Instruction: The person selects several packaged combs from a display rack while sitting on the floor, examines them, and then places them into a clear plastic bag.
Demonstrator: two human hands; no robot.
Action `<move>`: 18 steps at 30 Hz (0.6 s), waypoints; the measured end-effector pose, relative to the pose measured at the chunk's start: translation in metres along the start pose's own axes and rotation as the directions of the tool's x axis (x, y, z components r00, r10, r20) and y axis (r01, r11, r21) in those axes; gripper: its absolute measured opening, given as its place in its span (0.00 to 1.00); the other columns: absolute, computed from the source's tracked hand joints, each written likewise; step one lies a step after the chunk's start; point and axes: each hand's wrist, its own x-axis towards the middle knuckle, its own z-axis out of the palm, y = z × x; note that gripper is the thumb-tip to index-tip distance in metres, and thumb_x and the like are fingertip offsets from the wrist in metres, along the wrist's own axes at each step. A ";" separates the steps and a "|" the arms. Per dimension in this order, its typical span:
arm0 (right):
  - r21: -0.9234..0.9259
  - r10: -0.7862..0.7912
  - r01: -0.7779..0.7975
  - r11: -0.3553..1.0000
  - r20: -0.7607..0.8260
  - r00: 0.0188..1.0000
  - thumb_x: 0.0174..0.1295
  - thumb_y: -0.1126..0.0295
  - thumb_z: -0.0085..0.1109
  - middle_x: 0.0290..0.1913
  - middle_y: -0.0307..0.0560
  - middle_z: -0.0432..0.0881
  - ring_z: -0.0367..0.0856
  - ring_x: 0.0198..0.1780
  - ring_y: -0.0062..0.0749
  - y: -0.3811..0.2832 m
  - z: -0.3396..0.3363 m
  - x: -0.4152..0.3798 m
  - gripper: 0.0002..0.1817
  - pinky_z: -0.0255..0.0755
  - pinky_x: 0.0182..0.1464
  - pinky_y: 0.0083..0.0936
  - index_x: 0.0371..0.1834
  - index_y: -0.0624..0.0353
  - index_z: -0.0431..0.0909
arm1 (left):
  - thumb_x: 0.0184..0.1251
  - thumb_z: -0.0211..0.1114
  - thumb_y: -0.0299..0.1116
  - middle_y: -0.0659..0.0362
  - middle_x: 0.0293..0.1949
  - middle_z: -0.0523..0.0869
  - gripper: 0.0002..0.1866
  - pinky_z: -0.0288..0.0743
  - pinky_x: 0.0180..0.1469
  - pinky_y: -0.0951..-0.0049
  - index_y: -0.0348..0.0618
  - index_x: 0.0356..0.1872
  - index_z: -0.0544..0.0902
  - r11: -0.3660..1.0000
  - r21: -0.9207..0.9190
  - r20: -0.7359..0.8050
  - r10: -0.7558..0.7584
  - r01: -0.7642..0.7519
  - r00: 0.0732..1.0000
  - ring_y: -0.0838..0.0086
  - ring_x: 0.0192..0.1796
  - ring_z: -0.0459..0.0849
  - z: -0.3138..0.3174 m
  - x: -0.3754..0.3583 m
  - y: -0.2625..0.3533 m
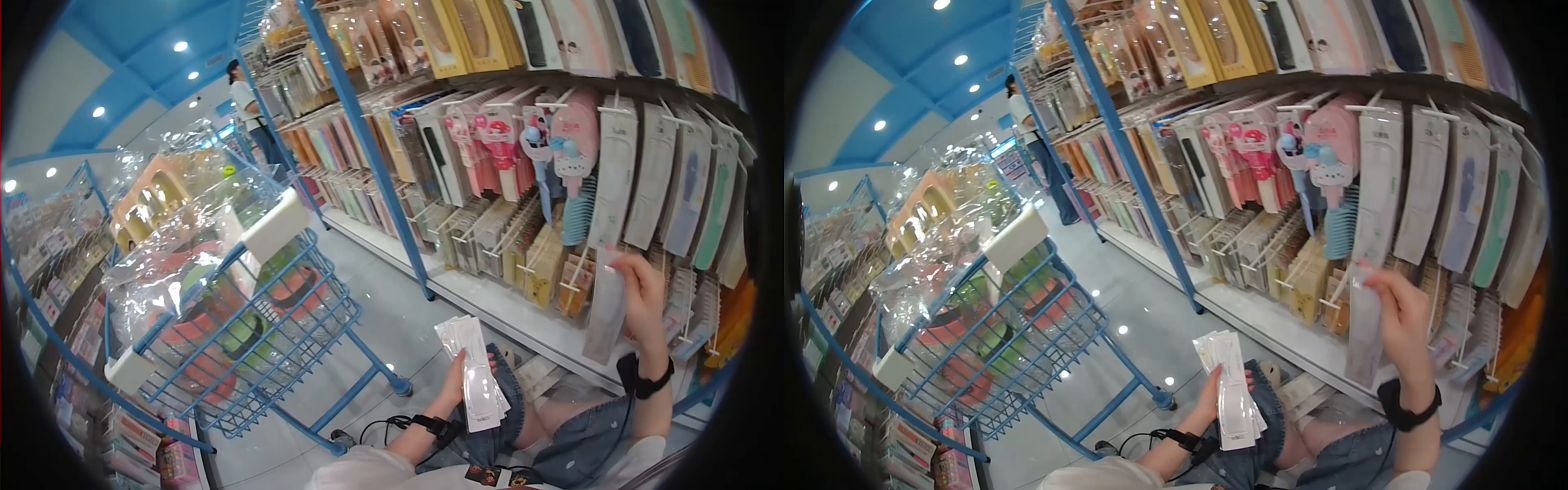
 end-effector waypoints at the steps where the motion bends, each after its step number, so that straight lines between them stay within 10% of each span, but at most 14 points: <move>1: -0.199 -0.146 0.127 0.972 -0.084 0.986 0.57 0.83 0.46 0.33 0.46 0.81 0.78 0.36 0.24 0.000 0.001 0.007 0.07 0.69 0.38 0.16 0.35 0.67 0.75 | 0.65 0.37 0.57 0.45 0.45 0.77 0.36 0.69 0.54 0.61 0.27 0.54 0.67 1.000 0.017 0.032 -0.002 0.001 0.999 0.57 0.48 0.77 -0.007 0.003 -0.002; 4: 0.152 -0.007 0.051 0.987 -0.278 0.961 0.58 0.79 0.51 0.36 0.40 0.81 0.72 0.30 0.12 0.010 -0.004 0.024 0.08 0.65 0.32 0.11 0.40 0.64 0.78 | 0.64 0.38 0.58 0.44 0.44 0.77 0.37 0.70 0.53 0.60 0.27 0.53 0.67 1.000 0.015 -0.026 0.024 -0.023 0.999 0.56 0.47 0.77 -0.005 0.002 -0.003; 18: -0.041 -0.249 0.279 0.959 -0.590 0.768 0.53 0.75 0.59 0.35 0.36 0.77 0.71 0.35 0.15 0.013 -0.046 0.105 0.10 0.63 0.35 0.15 0.38 0.62 0.74 | 0.67 0.32 0.53 0.44 0.43 0.77 0.34 0.69 0.54 0.57 0.27 0.53 0.66 0.999 0.027 -0.074 0.031 -0.029 0.997 0.55 0.45 0.76 0.003 -0.002 -0.001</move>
